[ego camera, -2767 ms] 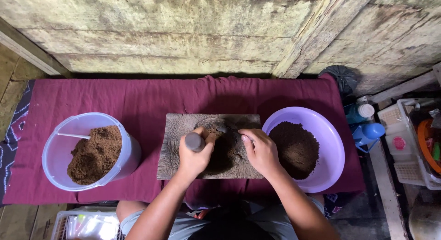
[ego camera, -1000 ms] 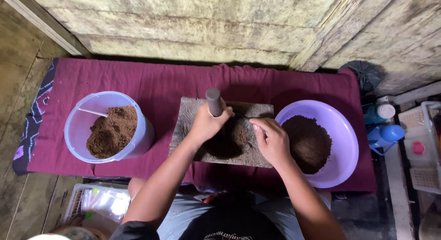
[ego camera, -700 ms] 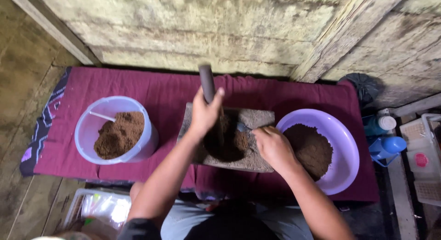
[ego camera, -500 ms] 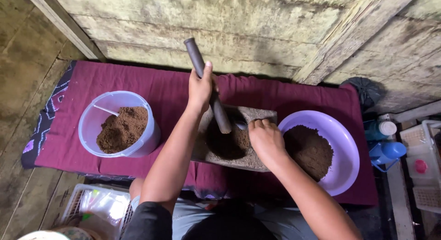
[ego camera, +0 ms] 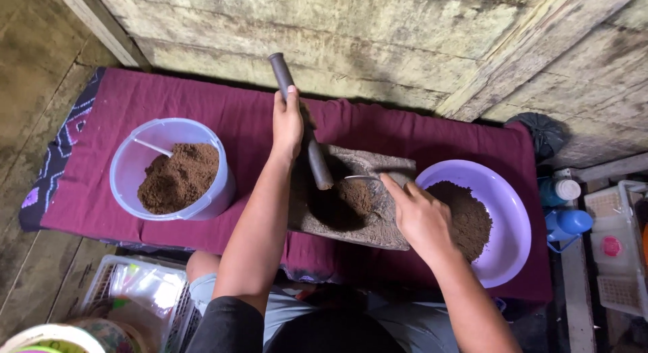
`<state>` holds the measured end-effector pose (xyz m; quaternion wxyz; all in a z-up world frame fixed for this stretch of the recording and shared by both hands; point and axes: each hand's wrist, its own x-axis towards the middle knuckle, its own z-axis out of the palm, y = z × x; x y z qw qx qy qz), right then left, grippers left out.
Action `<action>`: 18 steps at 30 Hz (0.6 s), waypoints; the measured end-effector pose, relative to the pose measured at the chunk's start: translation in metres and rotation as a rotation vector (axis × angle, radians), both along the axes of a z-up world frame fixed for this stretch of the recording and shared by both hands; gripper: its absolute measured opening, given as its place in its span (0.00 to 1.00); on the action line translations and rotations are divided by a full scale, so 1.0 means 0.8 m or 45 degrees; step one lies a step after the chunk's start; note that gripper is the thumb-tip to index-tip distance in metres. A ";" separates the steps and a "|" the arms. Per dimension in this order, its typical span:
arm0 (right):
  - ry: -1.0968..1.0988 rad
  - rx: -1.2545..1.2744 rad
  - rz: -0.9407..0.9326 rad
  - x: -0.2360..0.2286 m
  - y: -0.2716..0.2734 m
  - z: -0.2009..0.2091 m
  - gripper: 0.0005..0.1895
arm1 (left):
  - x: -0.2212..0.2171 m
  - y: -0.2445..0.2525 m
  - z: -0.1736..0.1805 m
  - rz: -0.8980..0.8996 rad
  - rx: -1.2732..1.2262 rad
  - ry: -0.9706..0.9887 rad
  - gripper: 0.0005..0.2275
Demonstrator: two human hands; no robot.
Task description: Grinding a brown powder using a traditional stone mortar and pestle and transferring it between containers with a spoon.
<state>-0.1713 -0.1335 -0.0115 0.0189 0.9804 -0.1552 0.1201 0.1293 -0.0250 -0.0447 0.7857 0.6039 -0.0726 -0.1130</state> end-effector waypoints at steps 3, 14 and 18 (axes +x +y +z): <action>-0.019 0.279 0.056 0.005 0.022 0.019 0.23 | 0.005 -0.002 -0.013 0.015 0.079 -0.086 0.13; 0.065 0.467 0.160 0.023 0.035 0.008 0.33 | -0.011 0.008 0.012 0.311 -0.033 -0.056 0.14; 0.071 0.472 0.111 0.029 0.040 0.012 0.33 | -0.019 0.011 0.019 0.410 0.058 -0.091 0.15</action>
